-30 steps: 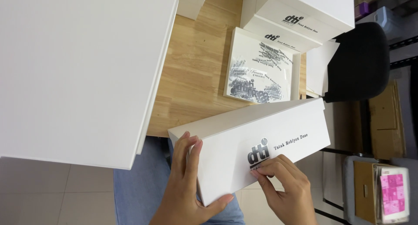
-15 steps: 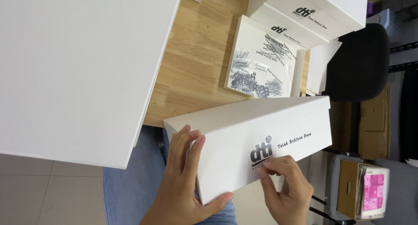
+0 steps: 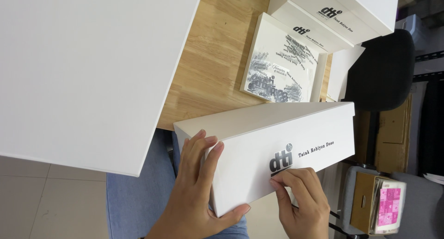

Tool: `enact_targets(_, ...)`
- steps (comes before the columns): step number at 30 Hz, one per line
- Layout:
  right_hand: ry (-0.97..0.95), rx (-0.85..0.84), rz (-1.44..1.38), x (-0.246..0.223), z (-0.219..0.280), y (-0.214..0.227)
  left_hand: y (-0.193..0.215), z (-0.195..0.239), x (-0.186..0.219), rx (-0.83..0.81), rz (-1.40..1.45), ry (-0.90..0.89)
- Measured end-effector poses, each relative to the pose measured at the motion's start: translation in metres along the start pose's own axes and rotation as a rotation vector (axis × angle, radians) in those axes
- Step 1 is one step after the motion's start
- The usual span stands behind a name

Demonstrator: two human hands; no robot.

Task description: Applying small adhesive labels to the sides of white cardboard box lids

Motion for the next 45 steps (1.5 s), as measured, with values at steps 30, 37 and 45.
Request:
enact_targets(30,-0.091,-0.050,-0.013,0.008,-0.001,0.003,-0.002,-0.001,0.000,0.036,-0.054,-0.010)
enact_targets(37,-0.033,-0.025,0.097,-0.003,-0.006,0.004,-0.001,-0.002,0.000,0.039,-0.050,-0.008)
enact_targets(45,0.004,-0.106,0.205,0.009,0.006,-0.004,0.000,-0.003,0.001,0.025,-0.035,-0.010)
Point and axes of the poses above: each hand's wrist, its own z-axis away from the middle knuckle, its own y-axis out of the back of the hand, x = y × z, the point moved 5 cm from there along -z, towards the middle knuckle, and after that the axes turned 10 degrees about z, right-handed, at the moved point
